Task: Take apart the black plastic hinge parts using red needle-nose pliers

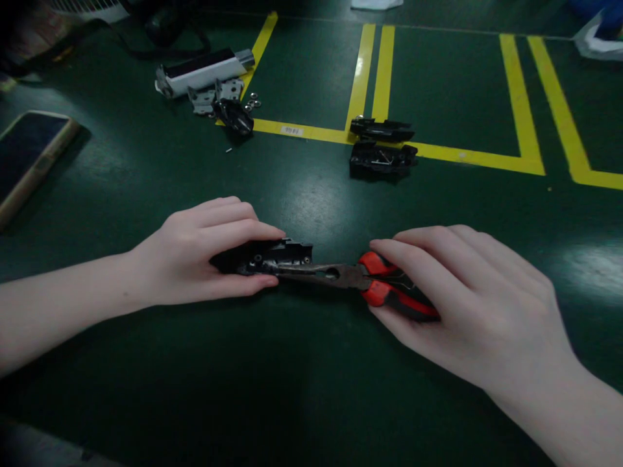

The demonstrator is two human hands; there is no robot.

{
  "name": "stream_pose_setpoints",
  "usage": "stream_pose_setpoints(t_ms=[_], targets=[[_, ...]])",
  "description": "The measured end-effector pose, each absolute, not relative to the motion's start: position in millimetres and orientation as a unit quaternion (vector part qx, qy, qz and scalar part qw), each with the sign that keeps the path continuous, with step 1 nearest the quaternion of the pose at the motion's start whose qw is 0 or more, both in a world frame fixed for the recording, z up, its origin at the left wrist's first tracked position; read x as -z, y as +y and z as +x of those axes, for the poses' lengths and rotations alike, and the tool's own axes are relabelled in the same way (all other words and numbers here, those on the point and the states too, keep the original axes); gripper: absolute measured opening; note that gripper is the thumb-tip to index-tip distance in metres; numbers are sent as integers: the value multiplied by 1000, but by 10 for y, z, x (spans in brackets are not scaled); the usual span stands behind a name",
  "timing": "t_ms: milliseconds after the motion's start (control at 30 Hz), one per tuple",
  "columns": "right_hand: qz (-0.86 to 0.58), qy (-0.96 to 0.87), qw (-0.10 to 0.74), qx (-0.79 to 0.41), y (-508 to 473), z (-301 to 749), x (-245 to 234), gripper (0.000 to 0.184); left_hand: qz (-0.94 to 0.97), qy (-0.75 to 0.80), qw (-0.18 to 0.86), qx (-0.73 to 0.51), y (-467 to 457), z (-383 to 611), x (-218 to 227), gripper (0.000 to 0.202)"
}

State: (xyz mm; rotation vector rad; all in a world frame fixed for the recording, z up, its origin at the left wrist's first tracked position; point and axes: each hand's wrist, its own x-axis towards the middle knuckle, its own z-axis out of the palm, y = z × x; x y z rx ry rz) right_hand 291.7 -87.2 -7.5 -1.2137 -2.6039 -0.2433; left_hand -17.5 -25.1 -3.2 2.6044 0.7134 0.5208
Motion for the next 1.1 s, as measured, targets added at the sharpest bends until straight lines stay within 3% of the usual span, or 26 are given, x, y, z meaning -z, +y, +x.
stream_pose_setpoints(t_ms=[533,1100], targets=[[-460,-877,117,70,-907,2873,58,29,932,251,179,-191,-254,-183,53,29],[-406,-905,108,73,-821,2870,18,20,929,242,201,-194,-292,-165,42,35]])
